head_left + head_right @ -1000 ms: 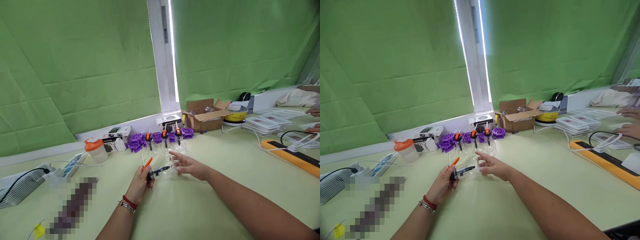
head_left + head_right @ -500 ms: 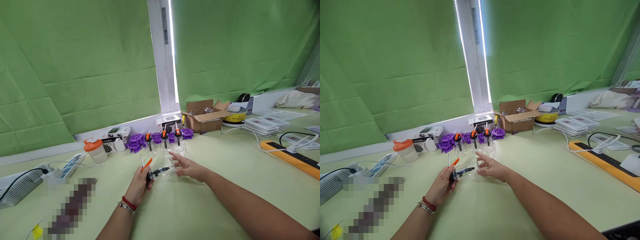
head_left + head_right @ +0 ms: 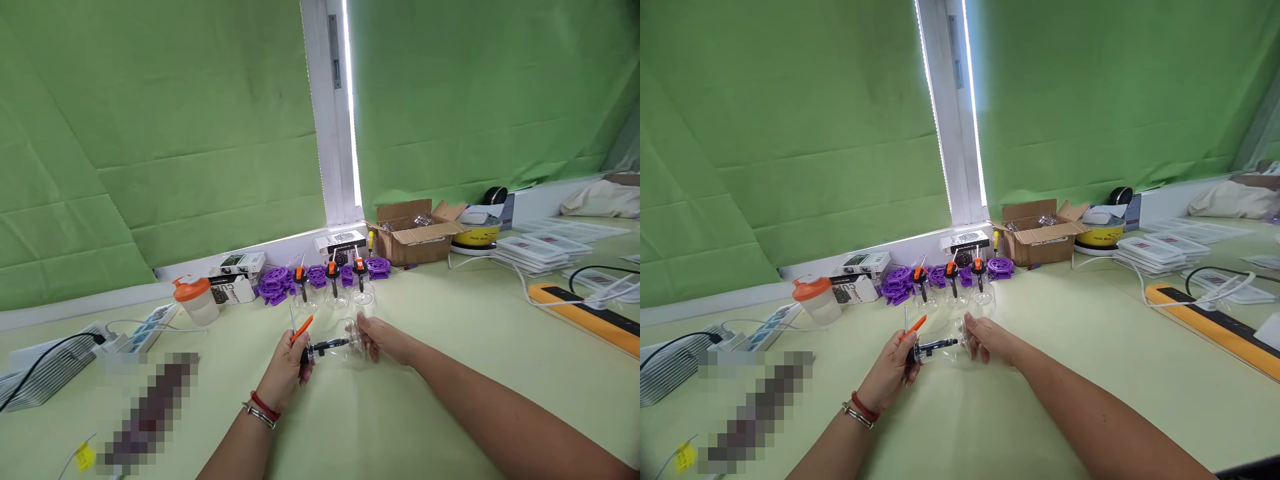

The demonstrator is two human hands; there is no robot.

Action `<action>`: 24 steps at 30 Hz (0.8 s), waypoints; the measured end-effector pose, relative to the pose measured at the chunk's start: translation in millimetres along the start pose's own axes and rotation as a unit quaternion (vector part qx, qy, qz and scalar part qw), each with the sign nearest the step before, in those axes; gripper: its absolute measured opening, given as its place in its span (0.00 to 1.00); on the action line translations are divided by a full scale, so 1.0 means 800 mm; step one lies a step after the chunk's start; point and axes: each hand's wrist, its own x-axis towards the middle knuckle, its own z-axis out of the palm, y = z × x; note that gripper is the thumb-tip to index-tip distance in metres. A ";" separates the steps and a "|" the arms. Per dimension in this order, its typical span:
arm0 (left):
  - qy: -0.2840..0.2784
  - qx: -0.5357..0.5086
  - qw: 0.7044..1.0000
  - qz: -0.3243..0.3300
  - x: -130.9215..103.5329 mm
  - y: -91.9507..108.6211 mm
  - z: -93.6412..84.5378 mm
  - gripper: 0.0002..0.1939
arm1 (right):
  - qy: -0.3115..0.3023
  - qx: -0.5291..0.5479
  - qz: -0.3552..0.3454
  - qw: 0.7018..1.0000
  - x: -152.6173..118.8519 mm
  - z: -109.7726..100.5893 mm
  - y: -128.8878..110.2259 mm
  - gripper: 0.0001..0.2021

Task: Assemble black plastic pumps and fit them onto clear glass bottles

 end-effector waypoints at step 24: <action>0.005 -0.020 1.000 0.009 0.001 0.001 -0.002 0.20 | -0.029 0.051 -0.097 0.994 -0.015 -0.002 -0.015 0.38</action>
